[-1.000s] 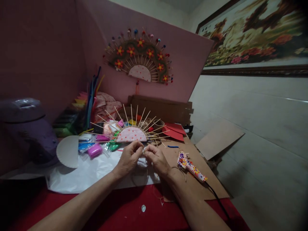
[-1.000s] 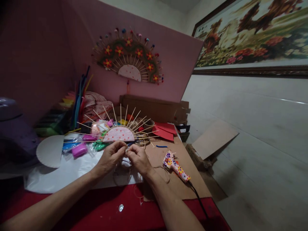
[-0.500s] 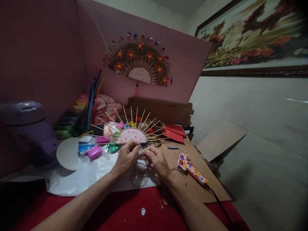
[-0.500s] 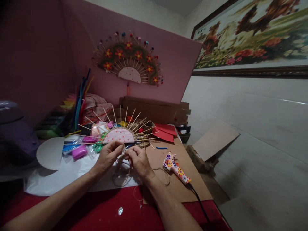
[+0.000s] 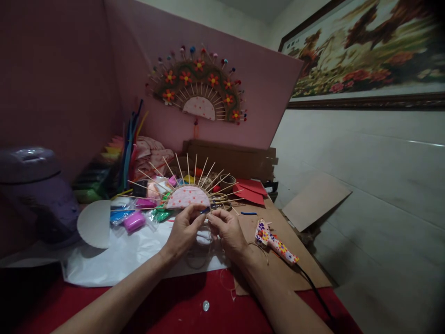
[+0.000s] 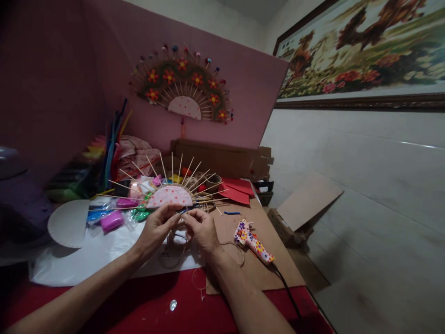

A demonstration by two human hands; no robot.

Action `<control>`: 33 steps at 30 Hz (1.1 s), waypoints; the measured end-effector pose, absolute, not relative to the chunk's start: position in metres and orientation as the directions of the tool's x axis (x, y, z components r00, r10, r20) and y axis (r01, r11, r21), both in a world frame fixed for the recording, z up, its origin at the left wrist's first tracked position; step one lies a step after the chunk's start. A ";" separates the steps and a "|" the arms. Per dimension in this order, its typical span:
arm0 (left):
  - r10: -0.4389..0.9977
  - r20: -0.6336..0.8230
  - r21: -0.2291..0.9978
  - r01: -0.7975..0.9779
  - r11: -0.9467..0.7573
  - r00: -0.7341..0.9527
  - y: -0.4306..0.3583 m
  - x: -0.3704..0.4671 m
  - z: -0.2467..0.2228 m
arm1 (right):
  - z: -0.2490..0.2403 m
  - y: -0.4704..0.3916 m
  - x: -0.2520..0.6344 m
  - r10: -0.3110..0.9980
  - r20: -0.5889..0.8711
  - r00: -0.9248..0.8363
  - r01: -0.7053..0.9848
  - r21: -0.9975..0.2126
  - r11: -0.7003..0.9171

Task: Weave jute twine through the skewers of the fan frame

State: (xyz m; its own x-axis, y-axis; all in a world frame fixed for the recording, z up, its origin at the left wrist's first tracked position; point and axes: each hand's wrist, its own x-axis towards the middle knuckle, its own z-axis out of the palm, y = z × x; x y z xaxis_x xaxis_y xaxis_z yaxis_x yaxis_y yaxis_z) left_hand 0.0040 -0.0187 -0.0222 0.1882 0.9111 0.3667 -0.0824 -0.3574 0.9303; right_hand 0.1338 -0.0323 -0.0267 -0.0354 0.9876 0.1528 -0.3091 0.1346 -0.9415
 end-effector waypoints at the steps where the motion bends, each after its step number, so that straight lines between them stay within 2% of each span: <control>1: 0.910 0.359 0.933 -0.106 -0.344 0.208 -0.019 0.004 -0.023 | -0.027 -0.032 0.134 0.990 0.138 -0.025 -0.344 -0.931 0.121; 7: 0.918 0.341 0.937 -0.156 -0.314 0.202 -0.021 0.007 -0.024 | -0.025 -0.032 0.131 0.998 0.066 -0.002 -0.477 -0.877 0.058; 14: 0.911 0.339 0.940 -0.124 -0.318 0.233 -0.022 0.009 -0.026 | -0.024 -0.031 0.134 1.000 0.020 0.018 -0.503 -0.864 0.026; 19: 0.903 0.347 0.937 -0.123 -0.326 0.252 -0.020 0.010 -0.030 | -0.025 -0.030 0.136 1.000 -0.013 -0.016 -0.481 -0.877 -0.019; 24: 0.906 0.315 0.949 -0.128 -0.289 0.285 -0.022 0.010 -0.032 | -0.023 -0.030 0.138 0.997 -0.014 -0.070 -0.533 -0.845 -0.049; 26: 0.909 0.330 0.944 -0.102 -0.315 0.253 -0.022 0.009 -0.031 | -0.022 -0.030 0.141 0.995 -0.002 -0.097 -0.544 -0.837 -0.054; 28: 0.933 0.331 0.942 -0.110 -0.318 0.139 -0.020 0.006 -0.028 | -0.021 -0.030 0.143 0.996 0.011 -0.083 -0.544 -0.838 -0.036; 30: 0.974 0.226 0.950 -0.216 -0.227 -0.027 -0.017 0.004 -0.024 | -0.021 -0.029 0.144 0.999 0.025 -0.046 -0.546 -0.838 -0.004; 31: 0.987 0.127 0.942 -0.301 -0.151 -0.096 -0.015 0.003 -0.023 | -0.021 -0.029 0.145 0.999 0.031 -0.029 -0.549 -0.836 0.010; 33: 0.988 -0.027 0.912 -0.409 -0.038 -0.153 -0.011 0.000 -0.023 | -0.020 -0.029 0.144 0.999 0.031 -0.020 -0.557 -0.830 0.014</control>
State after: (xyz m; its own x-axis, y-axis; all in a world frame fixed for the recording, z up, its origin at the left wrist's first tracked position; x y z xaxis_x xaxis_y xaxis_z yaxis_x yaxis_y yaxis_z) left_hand 0.0004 -0.0109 -0.0227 -0.1534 0.9878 -0.0273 -0.4094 -0.0384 0.9115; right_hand 0.1442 -0.0293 -0.0205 -0.0200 0.9993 0.0306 -0.5570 0.0142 -0.8304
